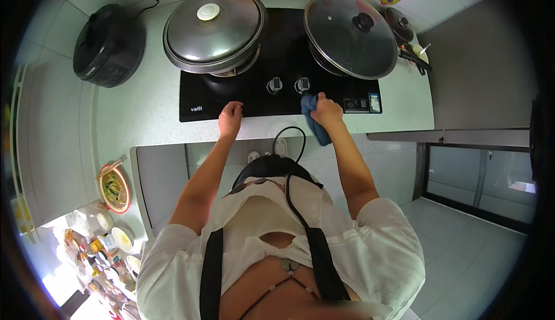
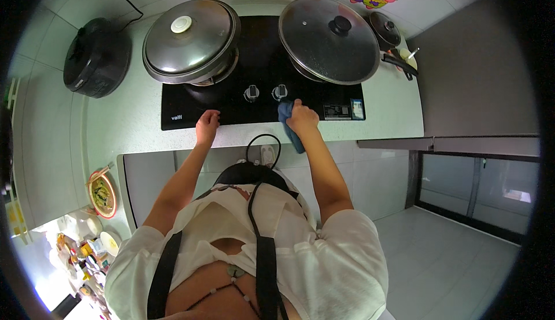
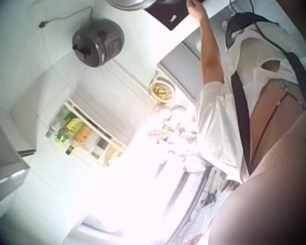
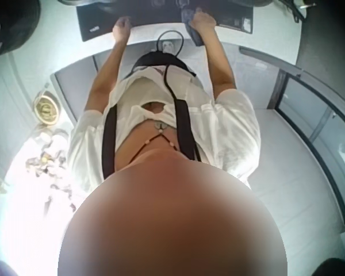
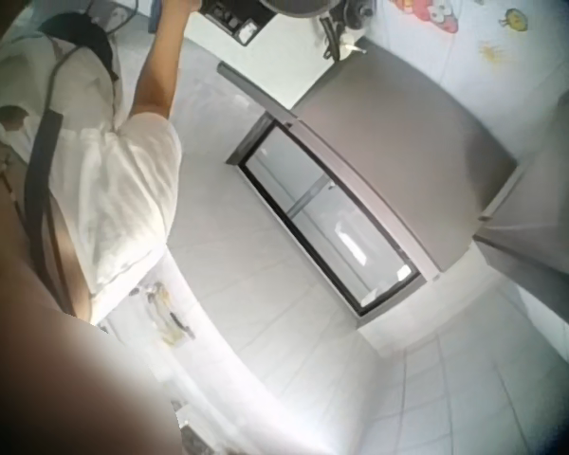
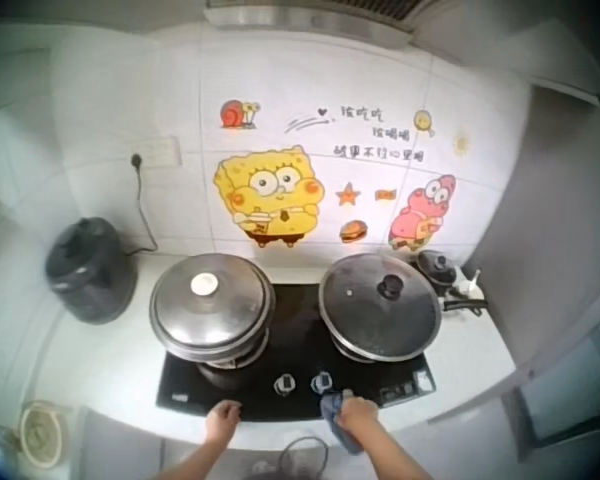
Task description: The person wipes the exterior of a rice cooker and the surface of a stovetop using a blue cloth, then washes the cloth in a sink and applies soap from a pink bottle.
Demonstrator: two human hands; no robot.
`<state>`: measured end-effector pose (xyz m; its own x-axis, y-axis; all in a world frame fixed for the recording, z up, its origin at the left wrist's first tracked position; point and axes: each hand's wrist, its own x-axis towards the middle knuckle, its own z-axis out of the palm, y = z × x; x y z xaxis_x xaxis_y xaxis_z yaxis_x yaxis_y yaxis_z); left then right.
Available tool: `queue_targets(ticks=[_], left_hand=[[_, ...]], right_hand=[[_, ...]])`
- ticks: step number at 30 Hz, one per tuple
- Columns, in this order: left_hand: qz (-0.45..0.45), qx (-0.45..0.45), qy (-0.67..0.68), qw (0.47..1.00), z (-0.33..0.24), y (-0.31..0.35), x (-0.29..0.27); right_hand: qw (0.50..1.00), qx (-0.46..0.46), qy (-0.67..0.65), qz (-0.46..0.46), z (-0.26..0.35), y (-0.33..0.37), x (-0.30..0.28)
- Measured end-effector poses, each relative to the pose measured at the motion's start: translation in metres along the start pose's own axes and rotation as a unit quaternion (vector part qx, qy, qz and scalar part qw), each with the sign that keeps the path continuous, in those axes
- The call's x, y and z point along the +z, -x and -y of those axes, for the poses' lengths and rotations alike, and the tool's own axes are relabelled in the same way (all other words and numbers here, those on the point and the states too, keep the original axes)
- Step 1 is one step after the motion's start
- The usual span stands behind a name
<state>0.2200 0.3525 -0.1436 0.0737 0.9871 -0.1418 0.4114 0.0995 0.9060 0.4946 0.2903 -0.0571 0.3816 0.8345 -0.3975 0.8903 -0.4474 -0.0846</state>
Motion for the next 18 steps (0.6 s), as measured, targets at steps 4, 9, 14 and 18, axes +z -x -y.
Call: queue_targets(ticks=[4, 9, 14, 18], left_hand=[[0.0, 0.025, 0.03, 0.999, 0.01, 0.0, 0.0], [0.033, 0.006, 0.059, 0.998, -0.002, 0.002, -0.005], [0.038, 0.0, 0.066, 0.997, 0.001, 0.001, -0.007], [0.055, 0.002, 0.076, 0.996, -0.001, 0.0, -0.008]], right_hand=[[0.974, -0.072, -0.061, -0.204, 0.031, 0.004, -0.028], [0.941, -0.17, -0.007, -0.292, 0.081, -0.037, -0.041], [0.979, -0.181, -0.026, -0.09, 0.095, -0.096, 0.007], [0.959, -0.252, -0.069, -0.114, 0.062, -0.132, 0.011]])
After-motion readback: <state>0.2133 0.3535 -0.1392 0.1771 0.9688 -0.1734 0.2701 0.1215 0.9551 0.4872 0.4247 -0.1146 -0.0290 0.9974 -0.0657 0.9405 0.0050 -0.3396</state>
